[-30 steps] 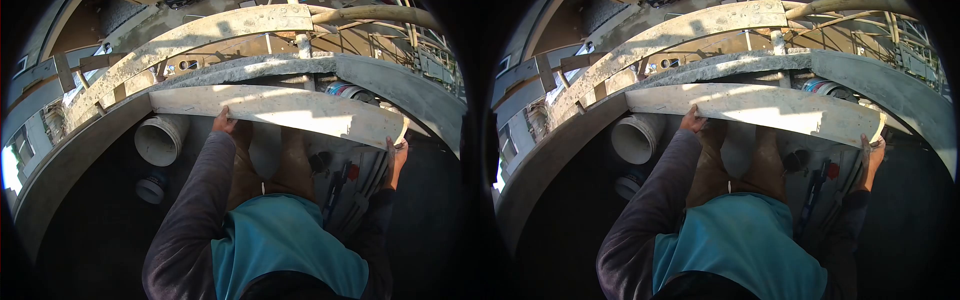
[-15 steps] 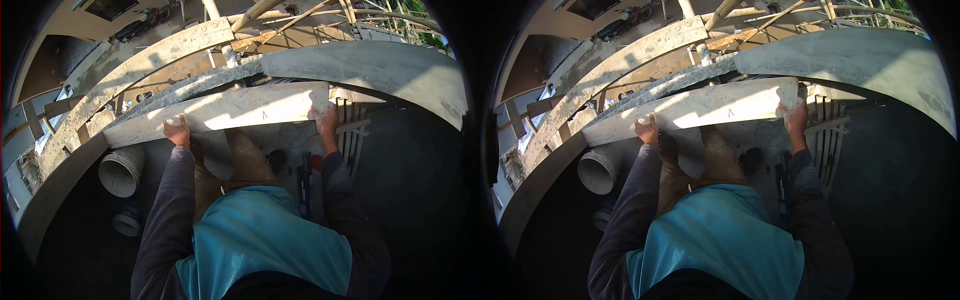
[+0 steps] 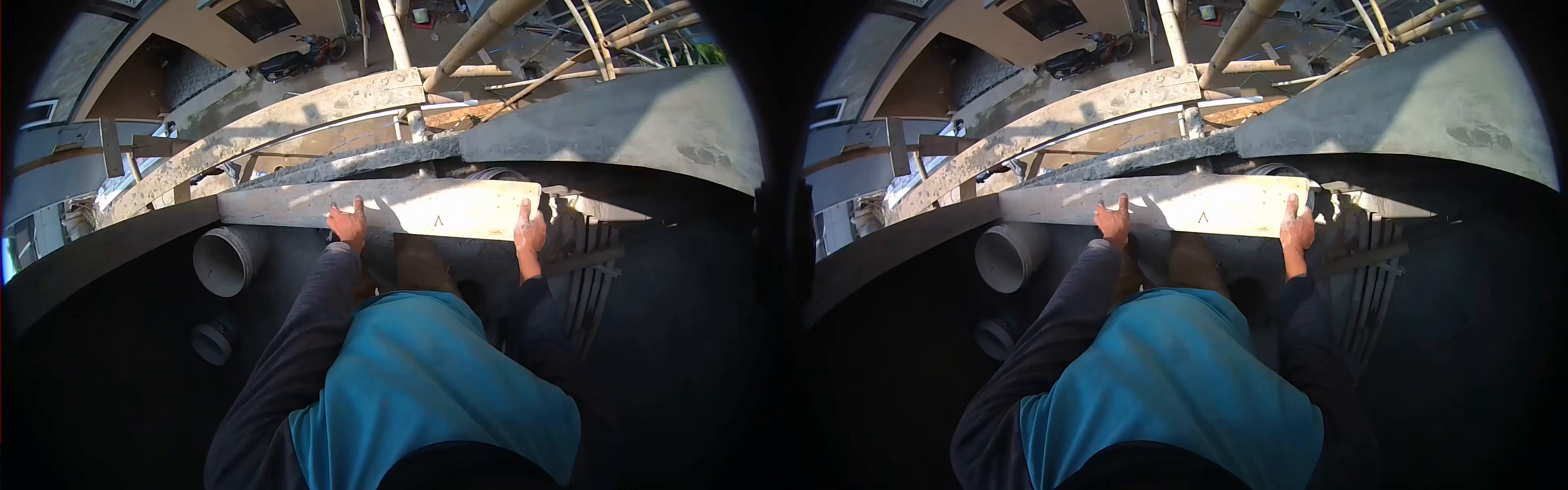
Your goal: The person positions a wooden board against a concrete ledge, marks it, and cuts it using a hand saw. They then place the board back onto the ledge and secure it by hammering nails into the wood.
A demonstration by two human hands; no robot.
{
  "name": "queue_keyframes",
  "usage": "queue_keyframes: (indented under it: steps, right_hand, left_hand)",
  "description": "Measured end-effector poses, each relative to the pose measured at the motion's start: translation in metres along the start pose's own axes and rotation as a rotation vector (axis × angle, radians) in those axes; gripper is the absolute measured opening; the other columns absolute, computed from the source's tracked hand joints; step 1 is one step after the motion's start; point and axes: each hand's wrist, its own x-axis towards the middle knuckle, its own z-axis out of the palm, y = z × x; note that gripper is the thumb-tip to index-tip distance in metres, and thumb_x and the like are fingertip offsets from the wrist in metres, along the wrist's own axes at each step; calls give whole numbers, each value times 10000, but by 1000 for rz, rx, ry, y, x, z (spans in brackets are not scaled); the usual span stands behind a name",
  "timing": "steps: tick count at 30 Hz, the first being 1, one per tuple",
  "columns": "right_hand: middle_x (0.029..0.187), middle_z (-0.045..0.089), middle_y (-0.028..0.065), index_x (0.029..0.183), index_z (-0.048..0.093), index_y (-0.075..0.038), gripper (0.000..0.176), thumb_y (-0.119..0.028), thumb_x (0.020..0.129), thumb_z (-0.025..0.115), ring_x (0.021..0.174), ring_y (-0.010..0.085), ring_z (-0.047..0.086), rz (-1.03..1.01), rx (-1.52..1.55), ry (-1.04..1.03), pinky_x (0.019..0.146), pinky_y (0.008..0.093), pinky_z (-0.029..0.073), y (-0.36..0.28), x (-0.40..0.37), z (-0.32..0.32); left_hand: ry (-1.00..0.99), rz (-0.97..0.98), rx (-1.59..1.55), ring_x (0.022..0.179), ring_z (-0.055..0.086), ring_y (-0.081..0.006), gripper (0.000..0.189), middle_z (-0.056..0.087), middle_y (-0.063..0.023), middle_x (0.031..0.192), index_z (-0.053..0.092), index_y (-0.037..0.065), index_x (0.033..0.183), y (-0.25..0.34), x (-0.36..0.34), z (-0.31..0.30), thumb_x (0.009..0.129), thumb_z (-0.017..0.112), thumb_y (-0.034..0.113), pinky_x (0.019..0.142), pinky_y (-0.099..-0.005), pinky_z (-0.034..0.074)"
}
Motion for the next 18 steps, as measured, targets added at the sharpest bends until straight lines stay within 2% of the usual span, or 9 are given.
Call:
queue_keyframes:
  steps: [2, 3, 4, 7, 9, 10, 12, 16, 18]
  right_hand:
    - [1061, 626, 259, 1081, 599, 39, 783, -680, 869, 373, 1003, 410, 590, 12, -45, 103, 862, 458, 452, 26, 10, 26]
    - [978, 645, 264, 1036, 609, 71, 799, -677, 870, 381, 915, 398, 614, -121, 266, 63, 812, 432, 466, 25, 1, 25]
    - [910, 651, 272, 971, 627, 89, 797, -665, 877, 387, 863, 396, 618, -184, 212, 86, 766, 425, 468, 21, -6, 22]
    - [900, 659, 256, 954, 645, 95, 780, -634, 899, 376, 854, 387, 623, -1, -93, 37, 767, 443, 465, 34, 12, 28]
    - [914, 662, 247, 983, 643, 94, 783, -633, 902, 365, 858, 380, 626, -18, -41, 102, 782, 444, 465, 45, 17, 36]
    - [919, 661, 248, 990, 642, 95, 792, -638, 903, 354, 863, 381, 625, -12, 14, 50, 791, 447, 463, 49, 21, 36]
    - [924, 659, 251, 1020, 637, 92, 818, -648, 909, 307, 873, 391, 623, 35, 47, 22, 808, 454, 457, 37, 24, 43]
    - [996, 645, 257, 1071, 620, 84, 844, -653, 918, 238, 934, 397, 606, -108, -17, 53, 838, 446, 446, 74, 81, 86]
    - [1009, 640, 259, 1077, 620, 77, 853, -665, 912, 234, 945, 400, 599, -104, -64, 47, 851, 450, 437, 94, 118, 102]
  left_hand:
    - [23, -511, -112, 1076, 511, -415, 880, 504, -303, 1203, 343, -87, 1334, -18, 16, -4, 766, 679, 496, 936, -468, 392]
    - [-42, -563, -321, 1079, 537, -389, 868, 533, -297, 1180, 334, -102, 1328, -31, 20, -11, 800, 623, 524, 923, -457, 399]
    - [-100, -631, -520, 1081, 562, -362, 861, 563, -292, 1158, 325, -116, 1322, -43, 25, -18, 834, 567, 551, 910, -445, 406]
    - [-226, -509, -240, 962, 591, -362, 801, 571, -233, 1151, 363, -24, 1362, -118, 59, 6, 870, 484, 596, 887, -428, 445]
    - [-93, -794, -873, 941, 589, -340, 818, 565, -201, 1167, 408, -30, 1335, -92, 60, -10, 870, 418, 643, 844, -419, 459]
    - [-97, -833, -985, 959, 588, -342, 769, 565, -190, 1171, 451, -49, 1293, -110, 76, -1, 890, 416, 605, 804, -422, 465]
    - [-52, -808, -969, 954, 587, -334, 754, 565, -192, 1174, 469, -57, 1271, -122, 101, 6, 899, 403, 595, 790, -423, 465]
    - [17, -766, -729, 966, 582, -326, 698, 553, -198, 1202, 475, -65, 1255, -129, 103, 28, 927, 378, 544, 799, -421, 465]
    - [48, -838, -799, 1006, 575, -325, 688, 541, -199, 1224, 466, -61, 1262, -119, 102, 38, 934, 375, 536, 833, -420, 464]
